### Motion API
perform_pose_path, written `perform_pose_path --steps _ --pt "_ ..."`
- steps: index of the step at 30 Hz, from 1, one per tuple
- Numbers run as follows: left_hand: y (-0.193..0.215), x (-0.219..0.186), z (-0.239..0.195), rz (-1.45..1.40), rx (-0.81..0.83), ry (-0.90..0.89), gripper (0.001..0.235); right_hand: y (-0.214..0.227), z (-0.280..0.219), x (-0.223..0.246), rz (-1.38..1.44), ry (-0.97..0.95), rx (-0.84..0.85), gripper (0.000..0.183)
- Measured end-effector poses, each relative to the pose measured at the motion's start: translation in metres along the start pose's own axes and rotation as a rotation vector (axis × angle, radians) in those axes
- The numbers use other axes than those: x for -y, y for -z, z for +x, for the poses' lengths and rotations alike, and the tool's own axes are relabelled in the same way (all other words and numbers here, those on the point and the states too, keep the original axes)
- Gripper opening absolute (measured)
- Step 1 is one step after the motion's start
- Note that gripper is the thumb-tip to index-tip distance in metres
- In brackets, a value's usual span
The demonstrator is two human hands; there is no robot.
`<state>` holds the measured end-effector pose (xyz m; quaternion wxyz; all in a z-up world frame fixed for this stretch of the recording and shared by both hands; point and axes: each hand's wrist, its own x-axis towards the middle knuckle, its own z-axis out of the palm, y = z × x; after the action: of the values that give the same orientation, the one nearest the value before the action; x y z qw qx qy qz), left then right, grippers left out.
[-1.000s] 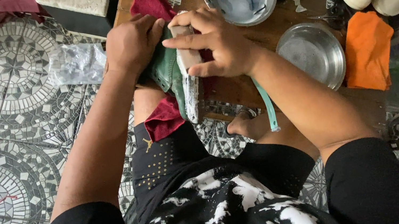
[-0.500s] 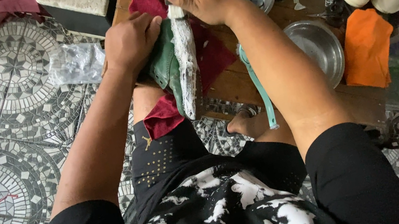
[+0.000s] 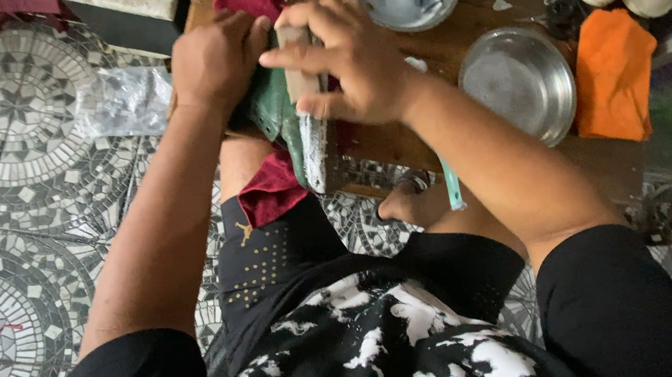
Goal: The person cleans a green shoe by scrubbing it with a brush and a cleaning solution, then wiping it with a red cloth. They repeatedly dip the brush into a bowl of water and scrub different parts of the shoe, including the sole.
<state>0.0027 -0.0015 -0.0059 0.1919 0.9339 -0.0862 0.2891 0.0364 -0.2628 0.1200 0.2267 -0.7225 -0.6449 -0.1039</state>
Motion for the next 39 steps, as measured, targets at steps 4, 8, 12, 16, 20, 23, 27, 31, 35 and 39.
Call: perform_pose_path --steps 4,8,12,16,20,23,27,31,35,39 --pt "-0.001 0.002 -0.002 0.066 -0.01 0.005 0.05 -0.003 -0.021 0.039 0.144 -0.067 -0.062 0.077" --pt "-0.008 0.005 -0.004 0.094 0.001 0.041 0.05 -0.009 -0.041 0.078 0.065 -0.055 0.01 0.08" --pt "-0.019 0.014 -0.006 0.097 -0.037 -0.012 0.05 -0.03 -0.072 0.083 -0.125 0.142 -0.029 0.085" --pt "-0.016 0.011 -0.004 0.083 0.001 0.012 0.049 -0.003 -0.063 0.115 -0.237 0.257 -0.018 0.056" --pt "-0.021 0.017 -0.005 0.089 -0.033 -0.01 0.052 -0.002 -0.061 0.098 -0.3 0.28 -0.018 0.053" --pt "-0.012 0.011 -0.005 0.036 -0.024 -0.032 0.048 -0.007 -0.06 0.067 -0.128 0.168 -0.136 0.082" --pt "-0.014 0.01 -0.003 0.059 -0.048 -0.031 0.048 -0.011 -0.049 0.025 0.262 -0.103 -0.149 0.07" --pt "-0.008 0.009 -0.003 0.065 -0.026 -0.05 0.047 -0.021 -0.046 0.022 0.387 -0.195 -0.246 0.071" --pt "-0.009 0.007 -0.004 0.029 -0.039 -0.028 0.049 -0.015 -0.059 0.063 0.324 -0.244 -0.216 0.072" --pt "-0.01 0.007 -0.005 0.066 -0.037 -0.043 0.047 -0.019 -0.076 0.087 0.008 -0.083 -0.113 0.088"
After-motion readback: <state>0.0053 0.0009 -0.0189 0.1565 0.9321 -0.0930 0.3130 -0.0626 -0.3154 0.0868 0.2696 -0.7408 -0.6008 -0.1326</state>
